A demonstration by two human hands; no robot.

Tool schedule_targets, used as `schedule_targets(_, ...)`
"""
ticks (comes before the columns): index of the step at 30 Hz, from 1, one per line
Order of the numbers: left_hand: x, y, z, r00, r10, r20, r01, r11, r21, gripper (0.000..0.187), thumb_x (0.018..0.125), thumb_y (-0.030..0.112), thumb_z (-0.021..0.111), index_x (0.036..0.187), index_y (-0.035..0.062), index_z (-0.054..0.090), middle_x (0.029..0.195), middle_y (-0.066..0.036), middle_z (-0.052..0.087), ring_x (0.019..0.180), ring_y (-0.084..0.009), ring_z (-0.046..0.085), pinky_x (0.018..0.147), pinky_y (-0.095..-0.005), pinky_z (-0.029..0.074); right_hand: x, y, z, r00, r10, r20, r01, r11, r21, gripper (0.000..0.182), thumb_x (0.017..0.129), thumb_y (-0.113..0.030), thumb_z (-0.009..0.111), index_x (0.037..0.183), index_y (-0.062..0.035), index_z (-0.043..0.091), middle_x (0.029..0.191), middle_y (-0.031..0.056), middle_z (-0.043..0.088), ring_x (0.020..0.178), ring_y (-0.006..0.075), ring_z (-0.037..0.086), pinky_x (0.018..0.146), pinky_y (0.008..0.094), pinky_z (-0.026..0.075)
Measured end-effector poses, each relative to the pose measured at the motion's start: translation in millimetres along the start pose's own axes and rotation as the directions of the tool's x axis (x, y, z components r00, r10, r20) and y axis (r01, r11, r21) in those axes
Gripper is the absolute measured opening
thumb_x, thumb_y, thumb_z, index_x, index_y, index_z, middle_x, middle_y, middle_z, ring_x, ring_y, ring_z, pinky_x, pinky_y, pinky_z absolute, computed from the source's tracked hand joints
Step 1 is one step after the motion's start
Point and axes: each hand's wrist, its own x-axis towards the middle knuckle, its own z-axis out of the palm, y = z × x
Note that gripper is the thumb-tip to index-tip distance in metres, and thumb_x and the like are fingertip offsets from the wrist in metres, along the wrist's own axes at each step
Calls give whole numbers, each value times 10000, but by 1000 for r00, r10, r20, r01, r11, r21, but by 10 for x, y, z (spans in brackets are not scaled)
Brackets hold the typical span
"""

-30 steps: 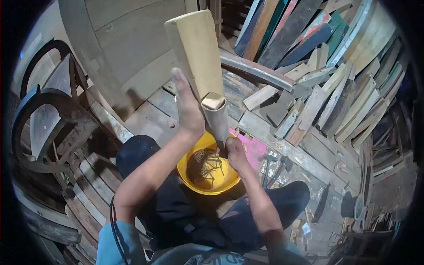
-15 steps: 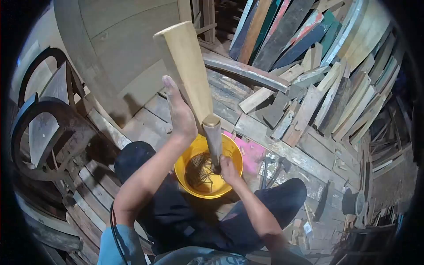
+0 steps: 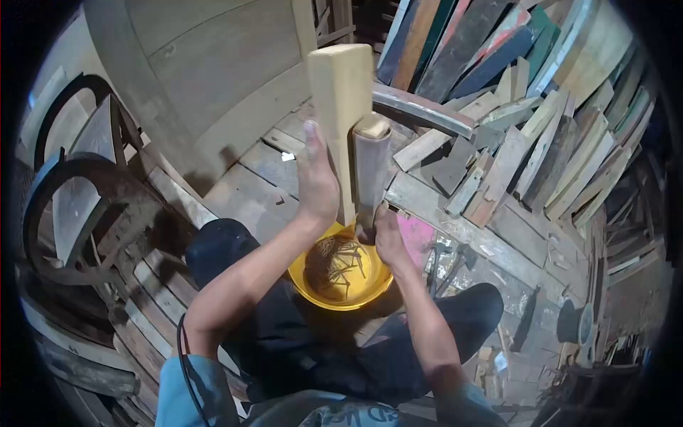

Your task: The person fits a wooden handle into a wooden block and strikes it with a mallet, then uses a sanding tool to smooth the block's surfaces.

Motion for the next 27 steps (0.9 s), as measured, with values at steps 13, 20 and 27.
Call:
schedule_targets(13, 279, -11, -346, 912, -133, 388, 112, 991, 75, 757, 936, 656, 209, 1259, 23, 468, 1114, -77, 570, 1022, -190, 564, 904, -330, 452, -220, 335, 278, 995, -56, -83, 75, 967, 243, 565, 983, -400, 418, 1335, 41, 387, 1207, 163, 494, 1170, 239, 439, 1019, 339, 316)
schedule_targets(20, 94, -111, -123, 955, 56, 292, -82, 994, 76, 674, 1004, 515, 201, 1173, -53, 520, 1090, -103, 596, 992, -172, 555, 886, -306, 424, -108, 70, 132, 998, 55, -24, -42, 927, 373, 610, 971, -415, 442, 1361, 40, 332, 1240, 196, 479, 1228, 244, 416, 1026, 317, 305)
schedule_targets(27, 60, -284, -165, 980, 105, 168, -130, 980, 148, 683, 985, 556, 238, 1225, -26, 503, 1147, -130, 571, 1000, -164, 569, 867, -297, 455, 77, -212, -13, 993, 106, -53, -83, 939, 333, 558, 980, -357, 427, 1388, 7, 315, 1371, 181, 407, 1314, 291, 347, 1106, 345, 220)
